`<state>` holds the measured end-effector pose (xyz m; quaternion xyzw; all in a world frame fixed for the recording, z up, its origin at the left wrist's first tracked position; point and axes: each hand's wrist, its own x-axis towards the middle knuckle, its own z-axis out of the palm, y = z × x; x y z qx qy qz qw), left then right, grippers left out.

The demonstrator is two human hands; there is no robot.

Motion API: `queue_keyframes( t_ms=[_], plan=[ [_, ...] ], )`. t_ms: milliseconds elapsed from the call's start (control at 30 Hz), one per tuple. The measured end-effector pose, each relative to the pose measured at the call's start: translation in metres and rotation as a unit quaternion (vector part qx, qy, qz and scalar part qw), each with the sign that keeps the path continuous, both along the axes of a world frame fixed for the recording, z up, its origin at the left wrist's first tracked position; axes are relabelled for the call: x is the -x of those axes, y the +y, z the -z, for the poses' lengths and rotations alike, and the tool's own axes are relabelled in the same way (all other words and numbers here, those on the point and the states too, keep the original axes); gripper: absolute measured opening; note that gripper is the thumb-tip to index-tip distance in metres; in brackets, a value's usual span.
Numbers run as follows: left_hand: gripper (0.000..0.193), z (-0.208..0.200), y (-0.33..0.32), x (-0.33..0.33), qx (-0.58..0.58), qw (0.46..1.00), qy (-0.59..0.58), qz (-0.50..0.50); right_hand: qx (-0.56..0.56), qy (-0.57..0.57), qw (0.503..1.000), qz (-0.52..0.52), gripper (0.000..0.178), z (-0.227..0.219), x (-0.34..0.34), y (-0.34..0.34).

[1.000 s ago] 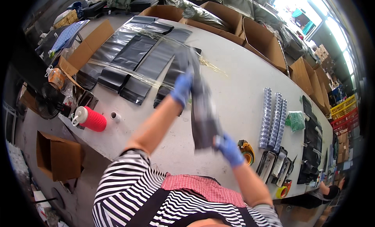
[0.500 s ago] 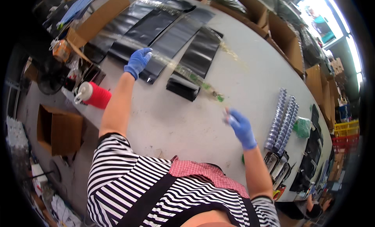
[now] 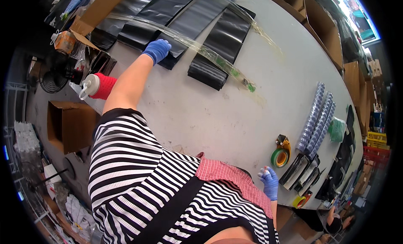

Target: The person places bubble-wrapped items into grey poly mailers, folds the tops, and seals them with a shipping label and tape. They repeat this process for multiple items, using a handheld tape dispenser to secure the packages on a workbench.

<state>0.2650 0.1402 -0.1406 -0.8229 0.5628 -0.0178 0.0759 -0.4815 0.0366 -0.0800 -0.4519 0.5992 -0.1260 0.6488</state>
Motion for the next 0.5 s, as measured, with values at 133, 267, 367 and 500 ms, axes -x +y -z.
queue_keyframes(
  t_ms=[133,267,367,500],
  plan=[
    [0.014,-0.017,0.003,-0.004,0.147,0.964,0.155,-0.157,0.116,0.009,0.993,-0.010,0.034,0.008,0.011,-0.023],
    [0.021,-0.048,-0.003,-0.004,0.146,0.962,0.148,-0.176,0.327,0.083,0.940,-0.051,0.032,0.040,0.023,-0.055],
    [0.022,-0.093,-0.010,0.016,0.073,0.984,0.105,-0.124,0.220,0.118,0.966,-0.073,0.032,0.028,0.005,-0.071],
    [0.021,-0.106,-0.018,-0.030,-0.132,0.982,0.000,-0.134,0.176,0.089,0.978,-0.074,0.030,0.037,0.011,-0.095]
  ],
)
